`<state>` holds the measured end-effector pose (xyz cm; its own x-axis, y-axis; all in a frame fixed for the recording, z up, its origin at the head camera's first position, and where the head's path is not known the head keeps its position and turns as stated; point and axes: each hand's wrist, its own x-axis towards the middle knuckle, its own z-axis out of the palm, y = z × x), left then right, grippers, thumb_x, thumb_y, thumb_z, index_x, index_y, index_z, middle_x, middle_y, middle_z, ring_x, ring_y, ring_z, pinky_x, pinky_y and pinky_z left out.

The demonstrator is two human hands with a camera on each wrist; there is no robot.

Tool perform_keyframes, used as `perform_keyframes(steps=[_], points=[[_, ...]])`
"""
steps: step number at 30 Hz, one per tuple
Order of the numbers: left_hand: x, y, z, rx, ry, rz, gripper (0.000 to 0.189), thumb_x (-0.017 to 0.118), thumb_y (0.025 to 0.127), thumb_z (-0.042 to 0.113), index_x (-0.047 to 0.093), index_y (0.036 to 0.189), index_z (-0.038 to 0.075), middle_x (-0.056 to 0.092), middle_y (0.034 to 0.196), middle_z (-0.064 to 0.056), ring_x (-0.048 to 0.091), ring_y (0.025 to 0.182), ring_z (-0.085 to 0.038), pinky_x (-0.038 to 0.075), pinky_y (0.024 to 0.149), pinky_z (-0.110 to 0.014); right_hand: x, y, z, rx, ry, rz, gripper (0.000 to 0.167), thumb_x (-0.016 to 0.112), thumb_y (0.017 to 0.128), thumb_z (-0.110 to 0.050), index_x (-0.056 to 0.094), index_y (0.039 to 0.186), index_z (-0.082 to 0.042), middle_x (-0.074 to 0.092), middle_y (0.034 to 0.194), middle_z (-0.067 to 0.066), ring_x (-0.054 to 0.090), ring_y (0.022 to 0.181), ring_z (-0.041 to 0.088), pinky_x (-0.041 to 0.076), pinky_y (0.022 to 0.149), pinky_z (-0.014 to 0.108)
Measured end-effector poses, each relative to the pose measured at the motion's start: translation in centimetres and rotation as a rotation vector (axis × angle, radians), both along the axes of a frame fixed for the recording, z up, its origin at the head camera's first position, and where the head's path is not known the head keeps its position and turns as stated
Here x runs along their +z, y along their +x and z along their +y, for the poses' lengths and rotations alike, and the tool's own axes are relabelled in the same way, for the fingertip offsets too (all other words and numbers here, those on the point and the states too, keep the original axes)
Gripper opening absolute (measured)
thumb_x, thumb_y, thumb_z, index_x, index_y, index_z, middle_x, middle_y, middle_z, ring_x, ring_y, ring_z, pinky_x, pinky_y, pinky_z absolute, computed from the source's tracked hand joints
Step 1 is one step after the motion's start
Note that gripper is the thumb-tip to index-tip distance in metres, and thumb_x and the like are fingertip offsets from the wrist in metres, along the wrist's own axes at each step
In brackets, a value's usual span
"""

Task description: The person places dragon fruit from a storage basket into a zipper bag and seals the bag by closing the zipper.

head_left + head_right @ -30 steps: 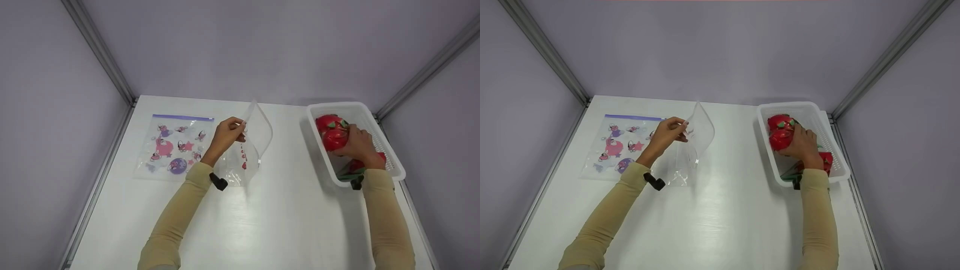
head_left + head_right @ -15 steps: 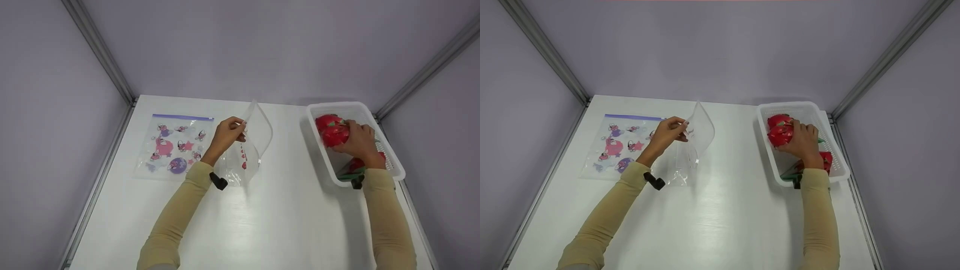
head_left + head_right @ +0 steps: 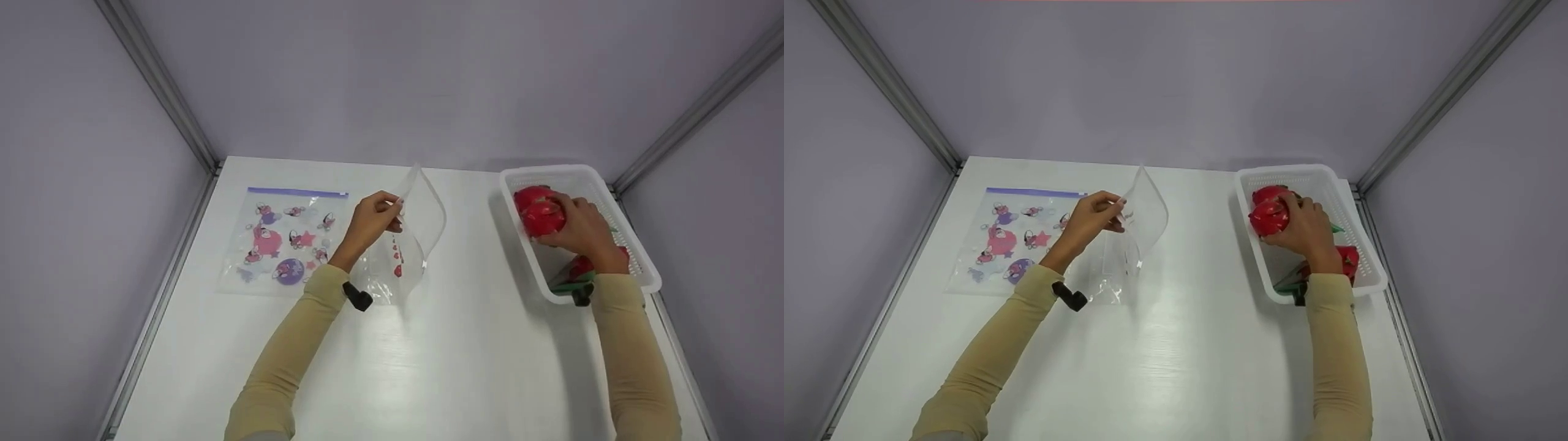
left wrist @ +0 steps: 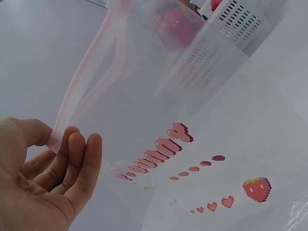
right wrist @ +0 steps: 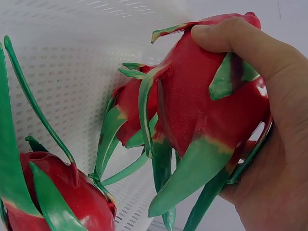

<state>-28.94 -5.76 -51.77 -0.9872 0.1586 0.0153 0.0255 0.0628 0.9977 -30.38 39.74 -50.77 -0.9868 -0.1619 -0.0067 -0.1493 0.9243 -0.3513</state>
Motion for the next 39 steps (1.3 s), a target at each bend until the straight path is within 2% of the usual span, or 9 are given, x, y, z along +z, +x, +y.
perform_keyframes(steps=[7,13,16,18,24,26,35,39], points=[[0.0,0.0,0.0,0.008,-0.007,0.000,0.020,0.064,0.108,0.017,0.070,0.120,0.002,0.074,0.102,-0.027,0.072,0.073,-0.013,0.067,0.076,-0.032,0.0,0.2,-0.4,-0.009,0.029,0.032,0.102,0.092,0.077,-0.037,0.040,0.161,-0.014,0.048,0.145,0.031,0.044,0.131,0.051,0.046,0.103,0.075],[0.1,0.0,0.1,0.006,0.007,0.013,0.019,0.065,0.108,0.017,0.071,0.118,0.002,0.073,0.084,-0.004,0.072,0.070,-0.013,0.067,0.074,-0.033,0.0,0.2,-0.6,-0.007,0.022,0.069,0.099,0.091,0.077,-0.038,0.042,0.162,-0.020,0.047,0.147,0.031,0.043,0.133,0.052,0.039,0.107,0.072],[0.0,0.0,0.1,0.008,0.005,0.012,0.019,0.065,0.108,0.017,0.071,0.118,0.002,0.072,0.082,0.001,0.072,0.070,-0.013,0.067,0.075,-0.033,0.1,0.2,-0.7,-0.004,0.019,0.089,0.098,0.092,0.077,-0.038,0.043,0.161,-0.019,0.047,0.148,0.030,0.044,0.134,0.052,0.039,0.106,0.070],[0.0,0.0,0.1,0.009,0.001,0.011,0.019,0.065,0.108,0.017,0.071,0.118,0.002,0.072,0.083,-0.001,0.072,0.071,-0.013,0.067,0.075,-0.033,0.3,0.3,-0.8,-0.002,0.016,0.097,0.098,0.092,0.077,-0.038,0.044,0.160,-0.018,0.047,0.149,0.029,0.044,0.134,0.051,0.040,0.106,0.070],[-0.1,-0.1,0.1,0.006,0.007,0.019,0.019,0.064,0.108,0.017,0.071,0.118,0.002,0.073,0.100,-0.029,0.072,0.071,-0.013,0.067,0.076,-0.032,0.5,0.2,-1.2,0.014,0.028,0.147,0.094,0.091,0.078,-0.040,0.048,0.158,-0.019,0.049,0.147,0.028,0.047,0.132,0.050,0.041,0.101,0.068],[-0.1,-0.1,0.0,0.004,0.011,0.021,0.020,0.064,0.108,0.018,0.071,0.118,0.002,0.071,0.103,-0.034,0.072,0.072,-0.013,0.067,0.076,-0.032,0.7,0.2,-1.3,0.023,0.033,0.165,0.092,0.091,0.078,-0.041,0.049,0.157,-0.020,0.050,0.146,0.028,0.048,0.131,0.050,0.041,0.099,0.067],[0.0,-0.2,0.1,-0.002,0.020,0.025,0.021,0.064,0.108,0.017,0.070,0.120,0.001,0.070,0.106,-0.037,0.072,0.071,-0.012,0.067,0.075,-0.031,1.0,0.1,-2.2,0.050,0.011,0.199,0.091,0.094,0.077,-0.041,0.052,0.155,-0.022,0.051,0.148,0.025,0.049,0.132,0.048,0.042,0.101,0.067],[0.0,-0.2,0.1,-0.005,0.012,0.030,0.023,0.064,0.108,0.017,0.070,0.122,0.000,0.072,0.102,-0.031,0.075,0.075,-0.020,0.067,0.077,-0.033,1.2,0.0,-2.7,0.068,0.019,0.210,0.092,0.093,0.077,-0.040,0.050,0.157,-0.025,0.051,0.149,0.025,0.049,0.133,0.048,0.043,0.102,0.067]])
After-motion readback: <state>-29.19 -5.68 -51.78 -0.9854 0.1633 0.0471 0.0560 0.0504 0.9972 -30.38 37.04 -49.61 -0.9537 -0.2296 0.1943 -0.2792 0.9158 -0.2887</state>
